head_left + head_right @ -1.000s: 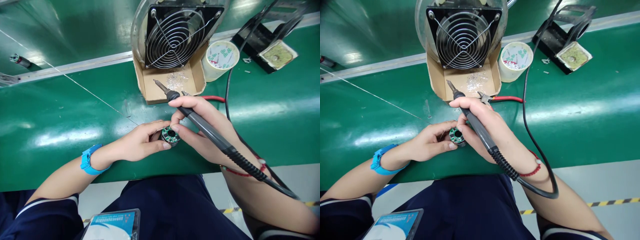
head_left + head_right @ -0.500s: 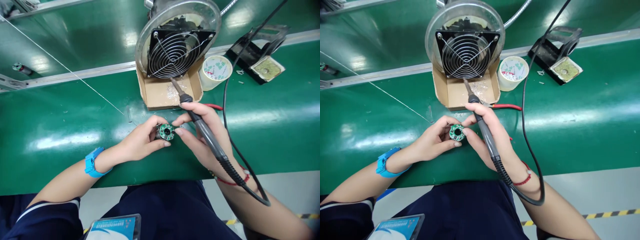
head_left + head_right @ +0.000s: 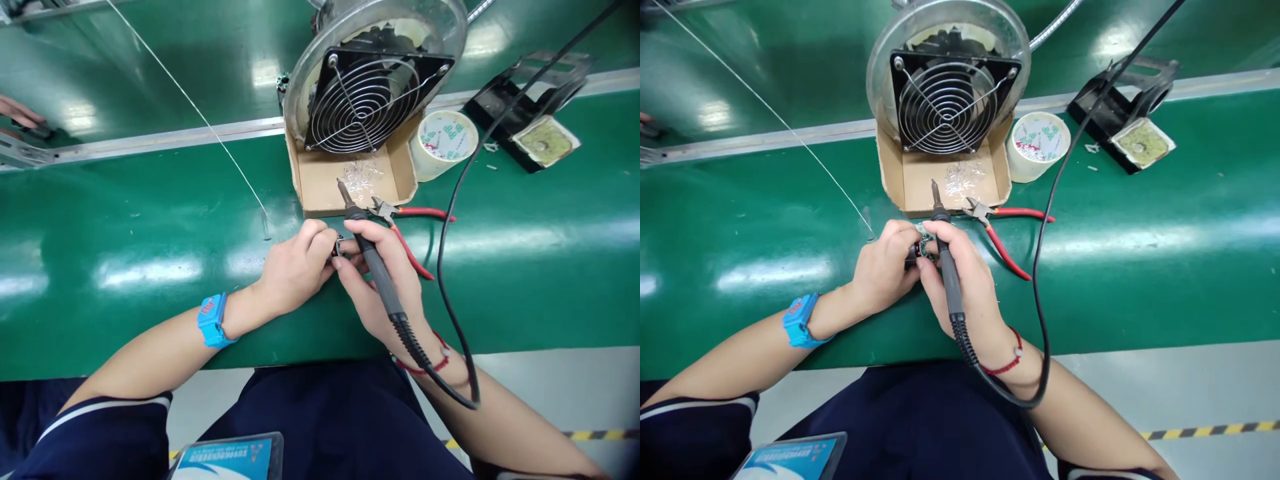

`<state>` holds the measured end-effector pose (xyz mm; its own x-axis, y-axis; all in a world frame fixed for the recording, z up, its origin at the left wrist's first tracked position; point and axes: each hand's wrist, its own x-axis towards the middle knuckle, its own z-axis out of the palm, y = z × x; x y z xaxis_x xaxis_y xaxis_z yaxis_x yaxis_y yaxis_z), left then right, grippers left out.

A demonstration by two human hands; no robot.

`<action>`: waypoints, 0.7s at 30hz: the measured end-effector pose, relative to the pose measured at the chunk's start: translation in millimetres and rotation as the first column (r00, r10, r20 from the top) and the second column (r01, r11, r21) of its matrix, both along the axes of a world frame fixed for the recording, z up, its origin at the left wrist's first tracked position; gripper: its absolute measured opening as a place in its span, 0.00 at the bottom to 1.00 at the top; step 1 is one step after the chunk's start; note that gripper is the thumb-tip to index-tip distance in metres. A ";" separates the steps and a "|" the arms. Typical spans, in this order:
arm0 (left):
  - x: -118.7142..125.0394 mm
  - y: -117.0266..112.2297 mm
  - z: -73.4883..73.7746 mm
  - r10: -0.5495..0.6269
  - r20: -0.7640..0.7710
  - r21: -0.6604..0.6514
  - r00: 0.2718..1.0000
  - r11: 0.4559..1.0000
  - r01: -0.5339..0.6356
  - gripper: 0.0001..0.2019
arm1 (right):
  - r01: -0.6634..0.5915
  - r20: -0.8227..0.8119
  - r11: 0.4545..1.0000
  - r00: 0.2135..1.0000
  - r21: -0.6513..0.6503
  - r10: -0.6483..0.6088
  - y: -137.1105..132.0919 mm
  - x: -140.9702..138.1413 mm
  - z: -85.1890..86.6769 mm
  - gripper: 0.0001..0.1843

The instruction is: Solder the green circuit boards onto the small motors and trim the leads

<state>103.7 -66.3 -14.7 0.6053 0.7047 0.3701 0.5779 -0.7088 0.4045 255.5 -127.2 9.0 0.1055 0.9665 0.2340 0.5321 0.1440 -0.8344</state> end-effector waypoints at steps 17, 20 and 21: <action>-12.1 17.3 9.2 -0.026 0.191 -0.503 0.981 0.856 0.121 0.08 | 0.048 0.143 0.986 0.987 0.158 -0.071 -15.4 47.7 -2.9 0.20; -11.1 16.0 8.4 -0.044 0.128 -0.457 0.991 0.884 0.098 0.08 | 0.215 -0.159 0.976 0.966 0.045 -0.206 -31.4 52.0 -9.8 0.13; -10.7 16.0 7.9 -0.038 0.115 -0.449 0.993 0.889 0.086 0.08 | 0.239 -0.221 0.971 0.949 0.029 -0.227 -35.0 52.3 -11.3 0.11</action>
<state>93.0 -50.2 -6.7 0.6303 0.7721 0.0814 0.4780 -0.4685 0.7430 307.8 -162.3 -2.3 0.3795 0.8953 0.2334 0.3659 0.0864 -0.9266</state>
